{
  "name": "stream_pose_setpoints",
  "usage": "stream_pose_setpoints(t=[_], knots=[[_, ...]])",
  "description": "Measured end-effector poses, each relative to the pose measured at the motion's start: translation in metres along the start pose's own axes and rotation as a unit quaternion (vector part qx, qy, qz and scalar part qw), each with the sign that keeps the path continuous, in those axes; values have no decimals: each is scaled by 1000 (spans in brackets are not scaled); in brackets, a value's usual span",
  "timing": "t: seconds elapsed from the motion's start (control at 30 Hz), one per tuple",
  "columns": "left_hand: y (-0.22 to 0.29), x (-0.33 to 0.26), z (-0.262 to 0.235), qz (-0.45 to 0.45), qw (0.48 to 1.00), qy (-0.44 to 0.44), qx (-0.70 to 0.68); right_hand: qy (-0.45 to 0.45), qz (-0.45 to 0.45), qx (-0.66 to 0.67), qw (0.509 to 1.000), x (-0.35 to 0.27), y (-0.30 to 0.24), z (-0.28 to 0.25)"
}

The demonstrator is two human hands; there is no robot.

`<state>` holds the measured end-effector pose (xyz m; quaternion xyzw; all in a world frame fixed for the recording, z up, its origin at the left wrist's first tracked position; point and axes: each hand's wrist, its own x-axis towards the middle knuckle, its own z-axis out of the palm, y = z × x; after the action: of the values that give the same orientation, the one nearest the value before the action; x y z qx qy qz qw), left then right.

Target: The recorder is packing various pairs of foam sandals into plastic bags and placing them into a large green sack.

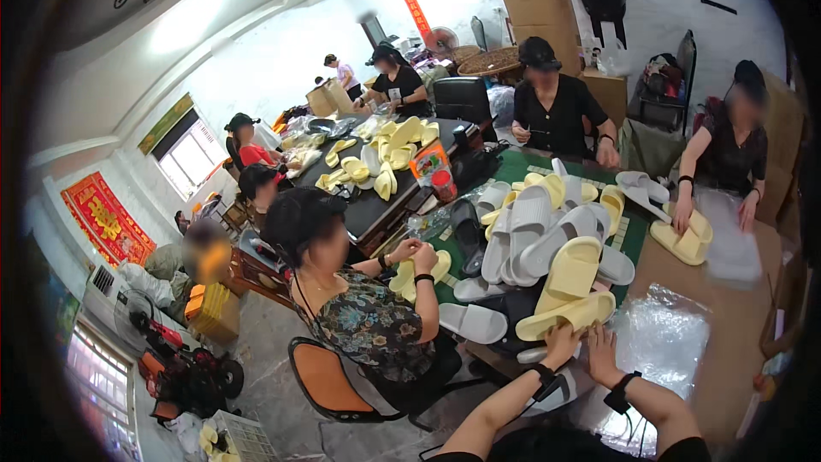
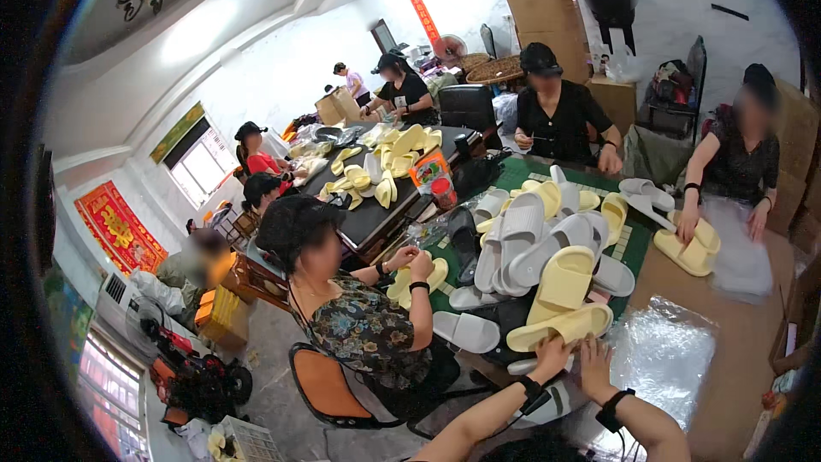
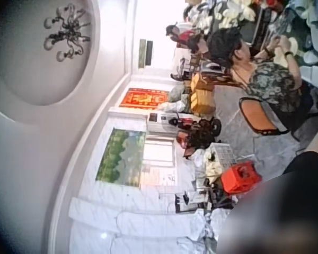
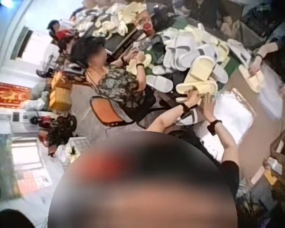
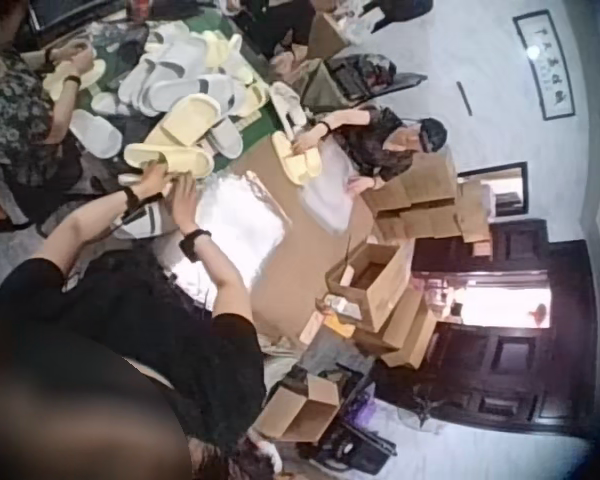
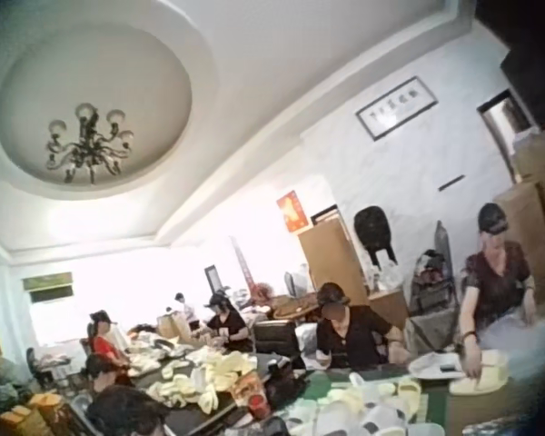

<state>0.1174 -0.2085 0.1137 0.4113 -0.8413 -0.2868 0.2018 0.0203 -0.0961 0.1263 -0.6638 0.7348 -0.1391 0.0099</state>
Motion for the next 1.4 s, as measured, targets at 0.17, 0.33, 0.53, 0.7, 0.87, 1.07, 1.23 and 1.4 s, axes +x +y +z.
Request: stream_pose_setpoints(t=[0.17, 0.33, 0.53, 0.7, 0.87, 1.07, 1.23, 1.4], knots=[[-35, 14, 8, -23, 963, -30, -267, 30, -83, -33, 996, 12, -11, -30], [13, 30, -27, 56, 943, -72, -319, -12, -45, -86, 995, 8, 43, 1], [55, 55, -80, -17, 893, -131, -429, 25, 13, -159, 987, 46, 53, -52], [88, 68, -102, -31, 814, -160, -558, 94, 267, -198, 938, 47, 51, -18], [114, 58, -100, -32, 815, -162, -556, -162, 259, 185, 934, 9, 47, -2], [186, 7, -92, 5, 793, -218, -569, 94, 117, 430, 890, -36, 32, -81], [237, -39, -71, -8, 654, -364, -663, 179, 222, 594, 753, -99, 45, -132], [252, -59, -29, -30, 665, -460, -588, 361, 279, 585, 671, -156, 69, -161]])
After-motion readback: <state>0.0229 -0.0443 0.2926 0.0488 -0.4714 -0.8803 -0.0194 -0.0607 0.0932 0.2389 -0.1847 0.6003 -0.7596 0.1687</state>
